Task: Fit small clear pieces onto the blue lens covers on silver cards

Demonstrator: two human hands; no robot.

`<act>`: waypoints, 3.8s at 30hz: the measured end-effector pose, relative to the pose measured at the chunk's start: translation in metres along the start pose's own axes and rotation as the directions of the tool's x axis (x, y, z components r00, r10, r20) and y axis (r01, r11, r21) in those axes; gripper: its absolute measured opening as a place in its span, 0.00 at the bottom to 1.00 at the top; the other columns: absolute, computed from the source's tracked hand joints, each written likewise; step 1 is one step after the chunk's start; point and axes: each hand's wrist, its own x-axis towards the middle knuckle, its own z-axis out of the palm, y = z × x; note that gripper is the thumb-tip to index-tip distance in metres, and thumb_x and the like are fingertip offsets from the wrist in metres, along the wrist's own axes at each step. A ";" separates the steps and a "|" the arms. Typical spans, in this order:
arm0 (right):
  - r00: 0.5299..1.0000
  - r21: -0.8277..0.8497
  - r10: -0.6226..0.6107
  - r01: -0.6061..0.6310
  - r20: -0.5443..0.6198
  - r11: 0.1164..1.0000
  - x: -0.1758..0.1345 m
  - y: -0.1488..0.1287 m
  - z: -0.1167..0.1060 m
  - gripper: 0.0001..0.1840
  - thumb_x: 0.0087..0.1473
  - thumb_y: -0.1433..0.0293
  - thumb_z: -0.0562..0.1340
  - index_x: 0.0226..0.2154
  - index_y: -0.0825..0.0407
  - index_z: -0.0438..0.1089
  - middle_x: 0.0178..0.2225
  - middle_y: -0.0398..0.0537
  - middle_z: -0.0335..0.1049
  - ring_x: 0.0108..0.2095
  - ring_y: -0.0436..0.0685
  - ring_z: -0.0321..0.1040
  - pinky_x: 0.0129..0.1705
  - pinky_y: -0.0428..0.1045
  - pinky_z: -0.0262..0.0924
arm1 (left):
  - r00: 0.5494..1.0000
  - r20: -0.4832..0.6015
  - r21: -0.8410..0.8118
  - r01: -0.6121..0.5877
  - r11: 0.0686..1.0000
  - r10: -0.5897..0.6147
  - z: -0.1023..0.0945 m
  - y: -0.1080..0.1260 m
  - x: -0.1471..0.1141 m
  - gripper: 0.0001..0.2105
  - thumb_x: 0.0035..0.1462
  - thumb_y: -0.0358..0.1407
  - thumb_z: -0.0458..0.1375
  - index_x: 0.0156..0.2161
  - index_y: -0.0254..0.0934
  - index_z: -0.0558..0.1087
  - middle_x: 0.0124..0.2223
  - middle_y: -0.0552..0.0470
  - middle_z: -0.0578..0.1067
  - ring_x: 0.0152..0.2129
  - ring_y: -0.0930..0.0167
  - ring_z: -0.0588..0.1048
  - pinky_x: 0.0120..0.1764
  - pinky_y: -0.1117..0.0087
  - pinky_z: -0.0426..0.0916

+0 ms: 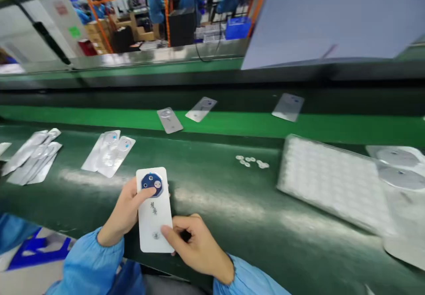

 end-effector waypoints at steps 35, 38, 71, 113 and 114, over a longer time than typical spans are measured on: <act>0.662 -0.592 -0.220 -0.411 -0.716 0.693 0.029 0.054 -0.178 0.33 0.60 0.41 0.57 0.31 0.52 0.80 0.32 0.53 0.77 0.21 0.54 0.59 0.27 0.52 0.56 | 0.920 0.367 0.228 0.055 0.972 -0.138 0.014 -0.023 0.055 0.12 0.63 0.42 0.60 0.45 0.36 0.67 0.34 0.52 0.77 0.29 0.68 0.78 0.29 0.71 0.72; 0.660 -0.588 -0.221 -0.406 -0.718 0.699 0.029 0.054 -0.177 0.32 0.59 0.42 0.59 0.34 0.53 0.81 0.33 0.54 0.77 0.21 0.54 0.59 0.27 0.52 0.57 | 0.918 0.366 0.228 0.071 0.971 -0.154 0.014 -0.021 0.054 0.13 0.64 0.43 0.60 0.46 0.37 0.67 0.35 0.52 0.77 0.30 0.67 0.79 0.29 0.70 0.73; 0.914 0.125 0.139 -0.099 -0.380 0.987 0.030 0.003 -0.063 0.12 0.56 0.59 0.70 0.34 0.50 0.83 0.32 0.50 0.77 0.25 0.52 0.66 0.26 0.48 0.64 | 0.918 0.318 0.437 -0.364 0.822 0.238 0.024 -0.028 0.048 0.06 0.60 0.40 0.65 0.40 0.44 0.84 0.38 0.51 0.84 0.36 0.64 0.80 0.45 0.64 0.73; 0.942 0.367 0.310 -0.245 -0.129 0.897 0.032 0.002 -0.061 0.24 0.55 0.48 0.69 0.30 0.54 0.73 0.17 0.38 0.62 0.18 0.47 0.54 0.22 0.45 0.49 | 0.818 0.320 0.293 -0.565 0.771 0.478 0.021 -0.036 0.051 0.08 0.53 0.37 0.72 0.40 0.47 0.86 0.39 0.48 0.83 0.32 0.67 0.80 0.38 0.68 0.76; 0.943 0.352 0.303 -0.239 -0.137 0.905 0.031 0.001 -0.060 0.24 0.55 0.48 0.69 0.30 0.54 0.73 0.17 0.37 0.62 0.18 0.47 0.54 0.22 0.45 0.49 | 0.822 0.319 0.299 -0.559 0.773 0.471 0.021 -0.036 0.051 0.07 0.54 0.37 0.71 0.40 0.46 0.86 0.39 0.48 0.83 0.33 0.67 0.80 0.38 0.67 0.75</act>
